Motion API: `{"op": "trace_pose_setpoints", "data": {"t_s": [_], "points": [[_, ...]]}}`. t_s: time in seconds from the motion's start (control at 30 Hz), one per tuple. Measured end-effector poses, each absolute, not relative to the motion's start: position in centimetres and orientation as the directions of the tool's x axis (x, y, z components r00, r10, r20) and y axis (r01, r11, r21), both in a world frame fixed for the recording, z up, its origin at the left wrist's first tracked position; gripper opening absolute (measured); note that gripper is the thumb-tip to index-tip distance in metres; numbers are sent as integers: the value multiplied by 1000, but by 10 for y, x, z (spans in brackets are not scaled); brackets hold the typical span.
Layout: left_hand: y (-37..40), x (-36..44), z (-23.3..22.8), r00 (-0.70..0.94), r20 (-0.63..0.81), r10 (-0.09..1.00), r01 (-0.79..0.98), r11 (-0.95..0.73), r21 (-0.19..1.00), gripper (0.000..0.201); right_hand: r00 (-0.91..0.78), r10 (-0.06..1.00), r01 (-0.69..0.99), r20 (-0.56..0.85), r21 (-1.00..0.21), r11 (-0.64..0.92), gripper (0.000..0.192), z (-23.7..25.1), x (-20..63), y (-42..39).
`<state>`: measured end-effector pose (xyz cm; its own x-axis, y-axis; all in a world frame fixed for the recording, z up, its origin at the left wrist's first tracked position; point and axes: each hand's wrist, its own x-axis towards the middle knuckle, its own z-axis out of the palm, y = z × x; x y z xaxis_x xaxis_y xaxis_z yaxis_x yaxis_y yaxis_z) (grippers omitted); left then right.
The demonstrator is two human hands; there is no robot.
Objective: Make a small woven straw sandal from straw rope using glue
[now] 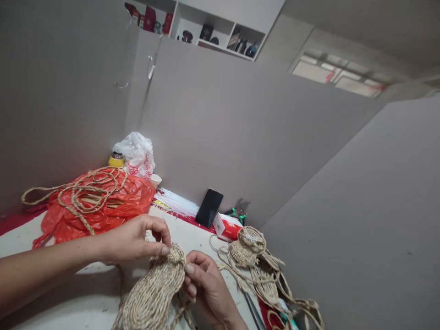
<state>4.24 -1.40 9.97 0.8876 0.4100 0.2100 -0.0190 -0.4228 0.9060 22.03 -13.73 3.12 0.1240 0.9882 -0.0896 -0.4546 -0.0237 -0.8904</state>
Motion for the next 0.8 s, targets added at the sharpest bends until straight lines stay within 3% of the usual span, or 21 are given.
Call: {"op": "trace_pose_setpoints", "data": {"t_s": [0.33,0.53,0.8], "points": [[-14,41,93,906,299,300,-98,-538,837,14,140,988,-413,-65,-911,-2,24,31,216,-138],[-14,37,103,930,253,265,-108,-460,881,9,147,988,-363,-35,-932,21,25,31,220,-140],[-5,40,109,829,213,518,-149,-163,975,9,186,982,-249,8,-967,55,25,35,223,-144]]}}
